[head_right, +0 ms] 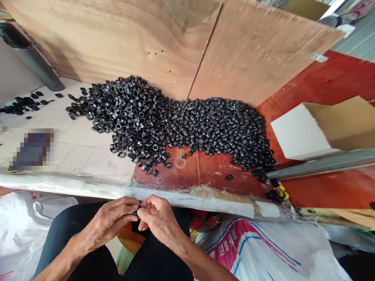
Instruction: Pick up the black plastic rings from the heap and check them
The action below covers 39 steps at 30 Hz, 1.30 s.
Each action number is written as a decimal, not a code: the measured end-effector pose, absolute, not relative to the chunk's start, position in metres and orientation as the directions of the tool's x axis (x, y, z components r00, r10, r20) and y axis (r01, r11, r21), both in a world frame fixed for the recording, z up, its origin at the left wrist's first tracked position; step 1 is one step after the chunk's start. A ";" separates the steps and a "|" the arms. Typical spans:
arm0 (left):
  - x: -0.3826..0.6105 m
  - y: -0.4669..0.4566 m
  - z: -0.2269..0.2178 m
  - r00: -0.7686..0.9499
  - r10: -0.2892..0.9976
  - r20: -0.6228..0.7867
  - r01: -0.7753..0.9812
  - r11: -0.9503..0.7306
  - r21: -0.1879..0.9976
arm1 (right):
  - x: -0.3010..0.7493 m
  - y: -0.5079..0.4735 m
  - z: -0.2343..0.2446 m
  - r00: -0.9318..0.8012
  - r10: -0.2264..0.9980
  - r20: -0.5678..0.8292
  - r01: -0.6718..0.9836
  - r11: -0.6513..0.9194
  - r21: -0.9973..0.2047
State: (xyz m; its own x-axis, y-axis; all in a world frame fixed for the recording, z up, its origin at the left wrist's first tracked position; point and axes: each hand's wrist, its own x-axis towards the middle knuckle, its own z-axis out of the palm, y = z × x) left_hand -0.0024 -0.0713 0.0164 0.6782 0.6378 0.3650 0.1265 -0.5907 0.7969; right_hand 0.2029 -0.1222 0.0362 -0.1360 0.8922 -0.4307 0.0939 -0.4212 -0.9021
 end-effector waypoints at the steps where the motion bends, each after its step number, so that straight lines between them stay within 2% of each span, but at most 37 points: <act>1: -0.005 -0.066 0.024 0.739 0.604 0.298 0.146 -0.576 0.804 | 0.206 -0.120 0.038 -0.148 0.902 -0.406 0.180 -0.379 -0.908; 3: -0.003 -0.055 0.037 0.799 0.574 0.182 0.226 -0.566 0.793 | 0.214 -0.113 0.038 -0.095 0.965 -0.247 0.358 -0.198 -0.912; 5: 0.008 -0.042 0.040 0.723 0.670 0.167 0.331 -0.548 0.768 | 0.224 -0.098 0.031 0.061 0.997 0.035 0.504 0.000 -0.864; 7: 0.026 -0.030 0.033 0.582 0.786 0.209 0.434 -0.518 0.737 | 0.232 -0.079 0.019 0.116 0.962 0.249 0.619 0.126 -0.775; 10: 0.054 -0.017 0.015 0.461 0.859 0.223 0.606 -0.488 0.628 | 0.238 -0.054 -0.001 -0.017 0.936 0.351 0.725 0.253 -0.641; 12: 0.065 -0.013 0.005 0.449 0.871 0.197 0.683 -0.477 0.553 | 0.239 -0.045 -0.010 -0.069 0.932 0.356 0.757 0.281 -0.589; 14: 0.069 -0.012 0.000 0.433 0.881 0.190 0.726 -0.466 0.506 | 0.240 -0.044 -0.014 -0.047 0.933 0.358 0.754 0.268 -0.599; 17: 0.068 -0.015 -0.002 0.430 0.874 0.227 0.714 -0.483 0.507 | 0.240 -0.048 -0.012 0.099 0.945 0.311 0.632 0.182 -0.753; 20: 0.066 -0.016 -0.002 0.405 0.875 0.265 0.648 -0.479 0.592 | 0.237 -0.053 -0.003 0.193 0.978 0.076 0.274 0.021 -0.962; 22: 0.064 -0.017 -0.002 0.320 0.914 0.248 0.578 -0.396 0.714 | 0.235 -0.054 0.004 0.171 0.983 -0.062 0.051 -0.072 -0.996; 24: 0.061 -0.016 0.001 0.238 0.956 0.174 0.433 -0.265 0.862 | 0.232 -0.054 0.009 0.180 0.979 -0.095 -0.027 -0.091 -0.995; 27: 0.054 -0.014 0.008 0.239 0.971 0.009 0.132 -0.042 0.990 | 0.230 -0.053 0.012 0.212 0.974 -0.083 -0.040 -0.076 -0.996; 31: 0.048 -0.014 0.013 0.312 0.943 -0.115 -0.103 0.154 0.983 | 0.226 -0.052 0.011 0.209 0.973 -0.096 -0.083 -0.080 -0.993; 39: 0.046 -0.017 0.009 0.314 0.949 -0.023 -0.140 0.070 0.988 | 0.222 -0.052 0.001 0.206 0.972 0.108 0.179 0.071 -0.981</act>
